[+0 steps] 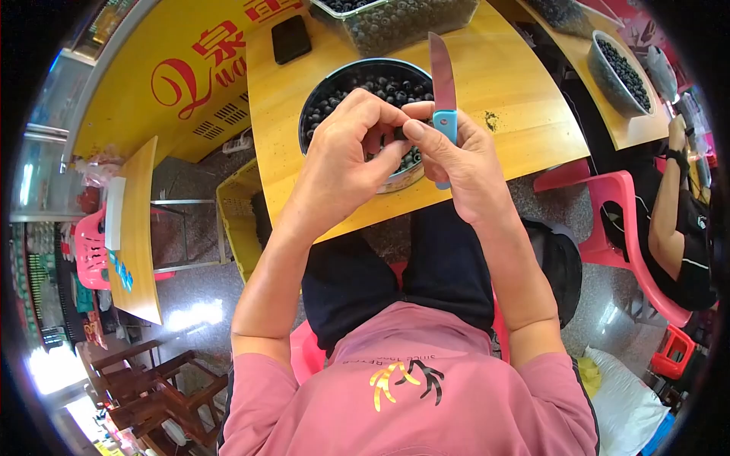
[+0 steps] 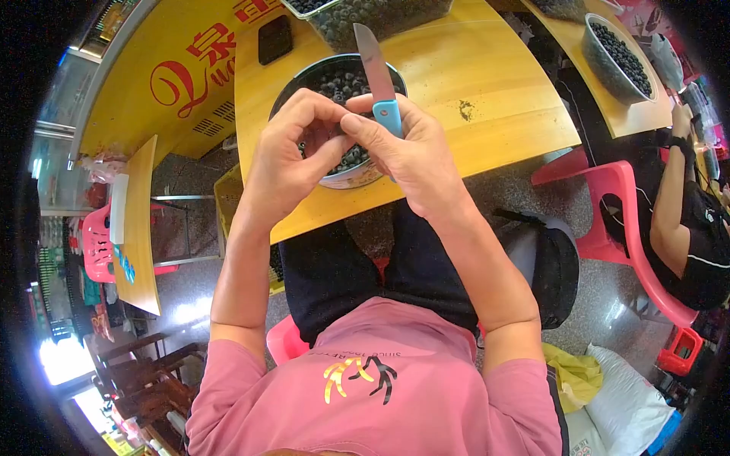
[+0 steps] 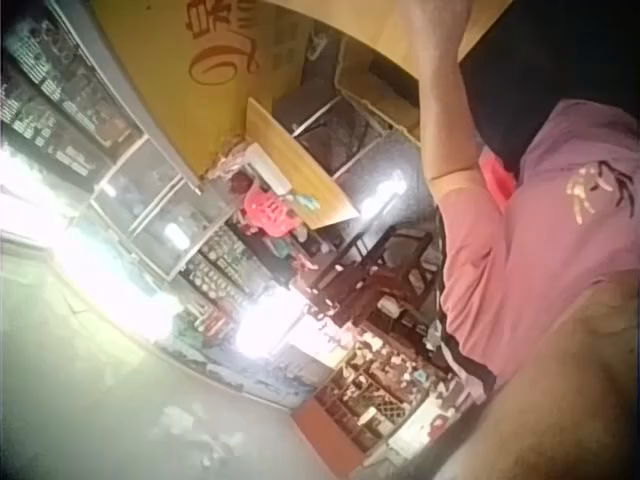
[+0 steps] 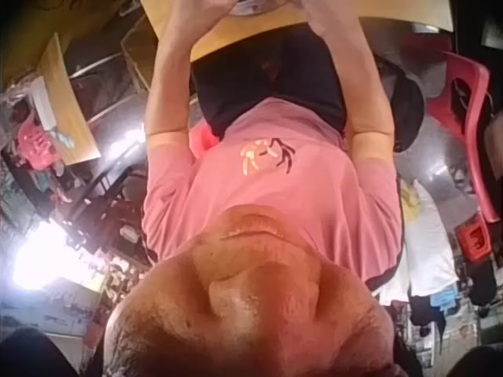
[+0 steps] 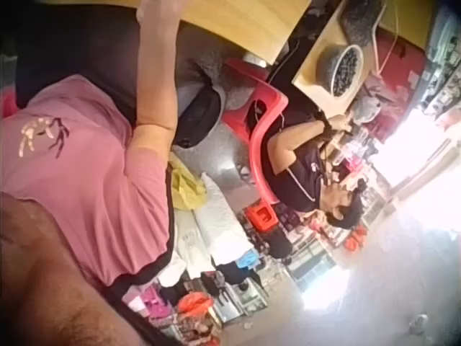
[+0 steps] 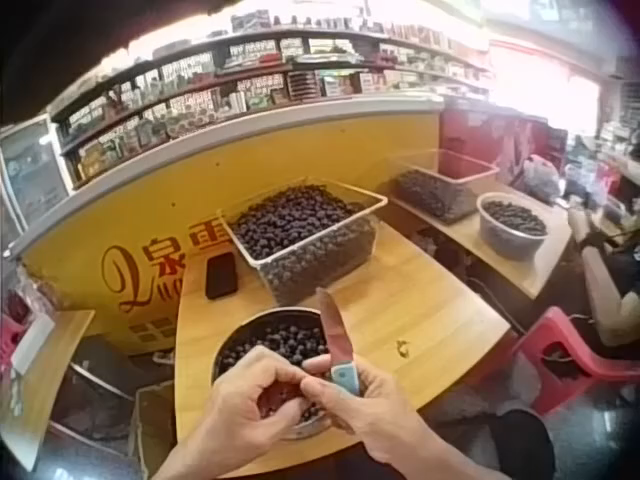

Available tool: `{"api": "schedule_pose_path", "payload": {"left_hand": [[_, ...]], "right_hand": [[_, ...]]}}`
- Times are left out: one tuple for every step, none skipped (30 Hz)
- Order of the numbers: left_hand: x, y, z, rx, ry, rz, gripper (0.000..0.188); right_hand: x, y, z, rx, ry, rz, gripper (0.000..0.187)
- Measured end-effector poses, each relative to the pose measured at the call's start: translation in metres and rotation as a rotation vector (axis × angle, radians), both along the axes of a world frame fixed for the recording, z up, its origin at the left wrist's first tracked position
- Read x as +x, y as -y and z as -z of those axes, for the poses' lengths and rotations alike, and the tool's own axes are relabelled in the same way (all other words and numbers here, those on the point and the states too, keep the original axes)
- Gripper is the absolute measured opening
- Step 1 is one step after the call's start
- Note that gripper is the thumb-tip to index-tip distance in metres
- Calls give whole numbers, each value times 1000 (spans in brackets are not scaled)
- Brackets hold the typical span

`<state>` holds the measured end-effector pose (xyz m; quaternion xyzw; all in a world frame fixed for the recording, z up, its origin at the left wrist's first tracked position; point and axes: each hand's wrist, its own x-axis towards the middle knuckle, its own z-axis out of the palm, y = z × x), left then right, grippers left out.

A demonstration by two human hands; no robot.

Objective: Using a small knife to cut or peel small dark fruits or seeds.

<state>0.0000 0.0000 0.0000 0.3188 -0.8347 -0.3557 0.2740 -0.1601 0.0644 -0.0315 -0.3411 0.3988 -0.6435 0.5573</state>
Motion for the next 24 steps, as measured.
{"api": "schedule_pose_path", "payload": {"left_hand": [[-2, 0, 3, 27, -105, -7, 19], [-2, 0, 5, 55, -211, -15, 16], [-3, 0, 10, 55, -212, -15, 16], [-4, 0, 15, 103, -297, -11, 16], [-4, 0, 19, 150, -381, -8, 15], [-5, -2, 22, 151, -380, -5, 15], [-7, -6, 24, 176, -440, -17, 15], [-8, -9, 25, 200, -501, -30, 14], [-8, -10, 26, 201, -500, -29, 14], [-9, -11, 27, 201, -512, -29, 14], [-9, -12, 27, 202, -524, -28, 14], [-9, -13, 27, 203, -523, -28, 14], [-8, -14, 27, 220, -530, -15, 14], [-8, -14, 27, 236, -536, -2, 14], [-8, -14, 28, 237, -536, -2, 14], [-8, -14, 29, 291, -578, 17, 14], [-8, -15, 30, 346, -620, 36, 14], [-8, -15, 29, 346, -620, 37, 14], [-6, -16, 26, 414, -649, 31, 15], [-5, -16, 24, 482, -677, 25, 15], [-3, -15, 25, 479, -677, 23, 15], [-1, -13, 28, 454, -670, 0, 16], [0, -12, 29, 430, -662, -24, 16], [0, -12, 29, 429, -662, -24, 16]], "right_hand": [[-1, 0, 0, 16, 13, -15, 29], [-1, 0, -1, 32, 26, -30, 29], [-2, -1, -2, 32, 25, -31, 29], [-2, -1, -3, 38, 50, -33, 28], [-3, -1, -4, 44, 76, -35, 27], [-3, -1, -4, 44, 77, -32, 27], [-2, -2, -5, 47, 91, -35, 27], [-2, -1, -6, 49, 105, -38, 27], [-2, -2, -6, 50, 106, -37, 27], [-3, -2, -6, 44, 91, -47, 26], [-3, -2, -6, 39, 77, -57, 26], [-3, -2, -6, 40, 78, -57, 26], [-4, -2, -6, 30, 63, -71, 26], [-4, -2, -6, 19, 48, -85, 26], [-5, -2, -5, 19, 49, -85, 26], [-6, -2, -4, 1, 43, -88, 26], [-6, -1, -4, -17, 38, -92, 26], [-6, -2, -5, -18, 38, -92, 26], [-4, -3, -6, -79, -110, -8, 23], [-3, -3, -7, -140, -257, 76, 20], [-6, -2, -5, -143, -257, 73, 20], [-11, 0, -1, -289, -597, 151, 18], [-13, 2, 1, -435, -936, 230, 16], [-13, 2, -1, -436, -936, 229, 16]]}}
